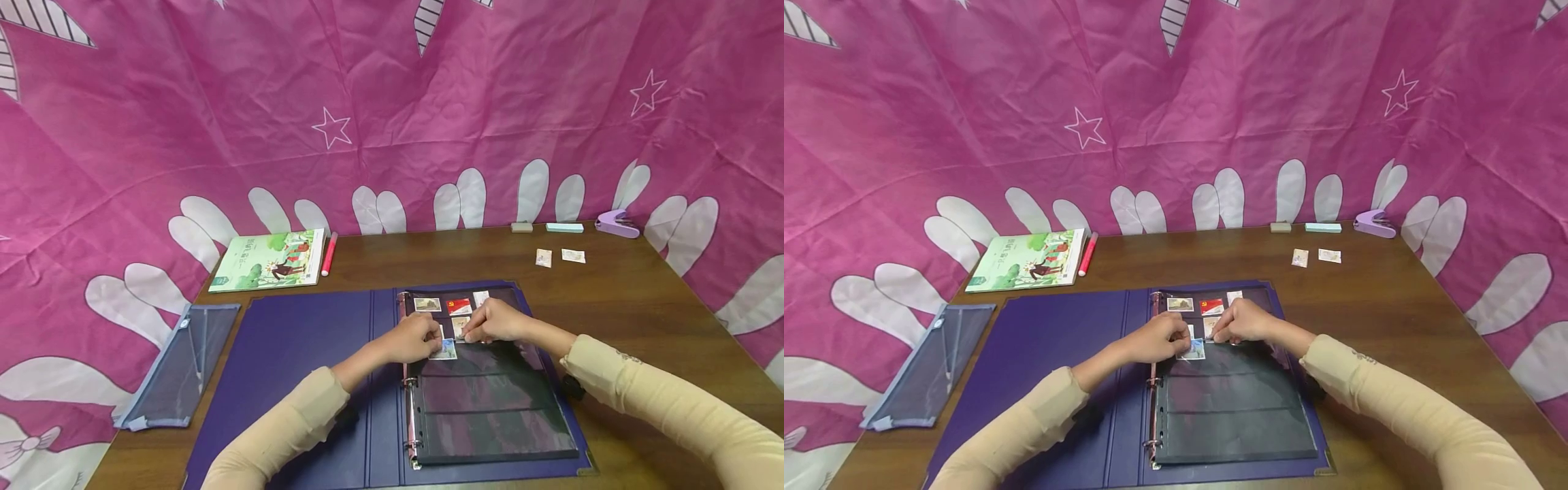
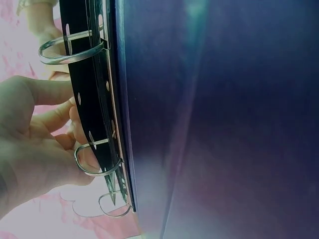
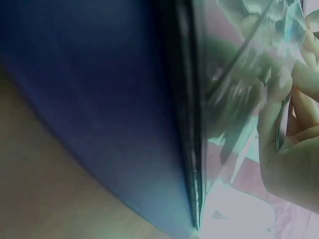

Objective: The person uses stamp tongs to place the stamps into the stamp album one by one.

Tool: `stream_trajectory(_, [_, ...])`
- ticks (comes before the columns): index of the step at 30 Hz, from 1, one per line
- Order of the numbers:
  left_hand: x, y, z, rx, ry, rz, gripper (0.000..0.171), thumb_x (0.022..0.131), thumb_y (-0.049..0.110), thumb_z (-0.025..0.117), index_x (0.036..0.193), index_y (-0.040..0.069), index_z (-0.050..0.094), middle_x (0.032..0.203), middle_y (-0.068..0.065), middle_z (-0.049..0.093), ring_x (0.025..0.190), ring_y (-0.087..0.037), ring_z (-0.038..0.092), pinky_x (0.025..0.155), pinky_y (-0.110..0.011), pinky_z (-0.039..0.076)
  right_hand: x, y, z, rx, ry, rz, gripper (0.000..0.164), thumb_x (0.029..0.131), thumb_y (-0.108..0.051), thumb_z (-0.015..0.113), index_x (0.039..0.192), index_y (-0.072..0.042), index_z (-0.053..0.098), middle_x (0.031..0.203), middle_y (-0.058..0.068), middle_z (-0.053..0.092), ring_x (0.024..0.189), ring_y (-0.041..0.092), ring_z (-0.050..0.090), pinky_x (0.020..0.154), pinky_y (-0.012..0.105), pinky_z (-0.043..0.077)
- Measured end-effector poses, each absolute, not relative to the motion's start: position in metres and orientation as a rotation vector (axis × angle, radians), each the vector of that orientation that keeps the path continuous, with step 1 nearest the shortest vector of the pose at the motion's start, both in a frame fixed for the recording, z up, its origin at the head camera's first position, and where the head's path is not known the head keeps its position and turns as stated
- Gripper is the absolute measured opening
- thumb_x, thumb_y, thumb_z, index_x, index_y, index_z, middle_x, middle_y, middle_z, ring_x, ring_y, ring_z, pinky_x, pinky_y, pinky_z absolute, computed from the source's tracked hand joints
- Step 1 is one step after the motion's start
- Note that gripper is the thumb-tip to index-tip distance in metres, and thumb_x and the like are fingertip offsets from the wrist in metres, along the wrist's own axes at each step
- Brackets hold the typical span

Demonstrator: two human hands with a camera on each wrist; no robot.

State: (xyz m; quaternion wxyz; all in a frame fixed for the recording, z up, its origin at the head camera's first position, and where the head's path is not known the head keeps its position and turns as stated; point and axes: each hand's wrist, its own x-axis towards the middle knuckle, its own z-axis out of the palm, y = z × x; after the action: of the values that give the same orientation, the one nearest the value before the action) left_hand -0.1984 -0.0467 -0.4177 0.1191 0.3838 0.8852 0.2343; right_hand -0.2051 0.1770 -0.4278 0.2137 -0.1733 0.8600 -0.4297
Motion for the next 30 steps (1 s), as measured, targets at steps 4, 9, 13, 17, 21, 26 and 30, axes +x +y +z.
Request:
stream_trajectory(4, [-0.2, -0.047, -0.417, 1.136, 2.591, 0.687, 0.011, 0.084, 0.014, 0.061, 0.075, 0.01, 0.066, 0.079, -0.002, 0.057, 0.08, -0.014, 0.048, 0.07, -0.024, 0.031, -0.208, 0.177, -0.428, -0.513, 2.348, -1.176, 0.015, 0.075, -0.007, 0.073, 0.084, 0.005, 0.073, 0.079, 0.015, 0.071, 0.048, 0.002, 0.046, 0.047, 0.017, 0.041])
stream_trajectory(9, [-0.201, -0.047, -0.417, 1.164, 2.595, 0.668, 0.01, 0.083, 0.013, 0.061, 0.074, 0.009, 0.065, 0.075, -0.001, 0.052, 0.076, -0.011, 0.041, 0.069, -0.022, 0.029, -0.211, 0.176, -0.427, -0.509, 2.282, -1.19, 0.017, 0.075, -0.007, 0.072, 0.086, 0.007, 0.072, 0.082, 0.015, 0.071, 0.05, 0.003, 0.047, 0.048, 0.017, 0.042])
stream_trajectory(13, [-0.203, -0.046, -0.417, 1.188, 2.597, 0.665, 0.01, 0.083, 0.013, 0.06, 0.074, 0.01, 0.064, 0.076, -0.001, 0.051, 0.078, -0.012, 0.041, 0.072, -0.023, 0.031, -0.216, 0.179, -0.423, -0.512, 2.282, -1.153, 0.017, 0.075, -0.007, 0.073, 0.086, 0.006, 0.073, 0.084, 0.015, 0.072, 0.052, 0.005, 0.051, 0.049, 0.019, 0.044])
stream_trajectory(17, [-0.204, -0.044, -0.417, 1.2, 2.589, 0.65, 0.012, 0.085, 0.015, 0.058, 0.076, 0.011, 0.064, 0.079, 0.0, 0.053, 0.082, -0.012, 0.043, 0.08, -0.026, 0.032, -0.221, 0.183, -0.418, -0.529, 2.293, -1.088, 0.016, 0.075, -0.006, 0.072, 0.087, 0.004, 0.073, 0.09, 0.017, 0.072, 0.052, 0.005, 0.053, 0.05, 0.02, 0.046])
stream_trajectory(21, [-0.203, -0.045, -0.419, 1.197, 2.572, 0.645, 0.012, 0.086, 0.015, 0.058, 0.076, 0.012, 0.064, 0.081, 0.0, 0.054, 0.083, -0.012, 0.043, 0.081, -0.026, 0.033, -0.224, 0.184, -0.417, -0.555, 2.259, -1.056, 0.016, 0.076, -0.006, 0.071, 0.087, 0.005, 0.073, 0.088, 0.016, 0.072, 0.052, 0.004, 0.052, 0.05, 0.019, 0.044])
stream_trajectory(26, [-0.204, -0.045, -0.421, 1.219, 2.568, 0.631, 0.01, 0.085, 0.015, 0.059, 0.076, 0.011, 0.063, 0.081, -0.001, 0.055, 0.084, -0.012, 0.044, 0.081, -0.026, 0.033, -0.224, 0.179, -0.418, -0.568, 2.197, -1.077, 0.015, 0.076, -0.004, 0.071, 0.086, 0.006, 0.072, 0.077, 0.004, 0.067, 0.054, 0.004, 0.046, 0.05, 0.017, 0.04])
stream_trajectory(30, [-0.205, -0.045, -0.421, 1.225, 2.57, 0.611, 0.009, 0.085, 0.015, 0.059, 0.078, 0.01, 0.063, 0.081, -0.002, 0.055, 0.084, -0.013, 0.045, 0.083, -0.027, 0.033, -0.225, 0.176, -0.417, -0.554, 2.19, -1.078, 0.013, 0.076, -0.004, 0.071, 0.085, 0.005, 0.073, 0.071, -0.005, 0.061, 0.053, 0.004, 0.046, 0.049, 0.017, 0.039])
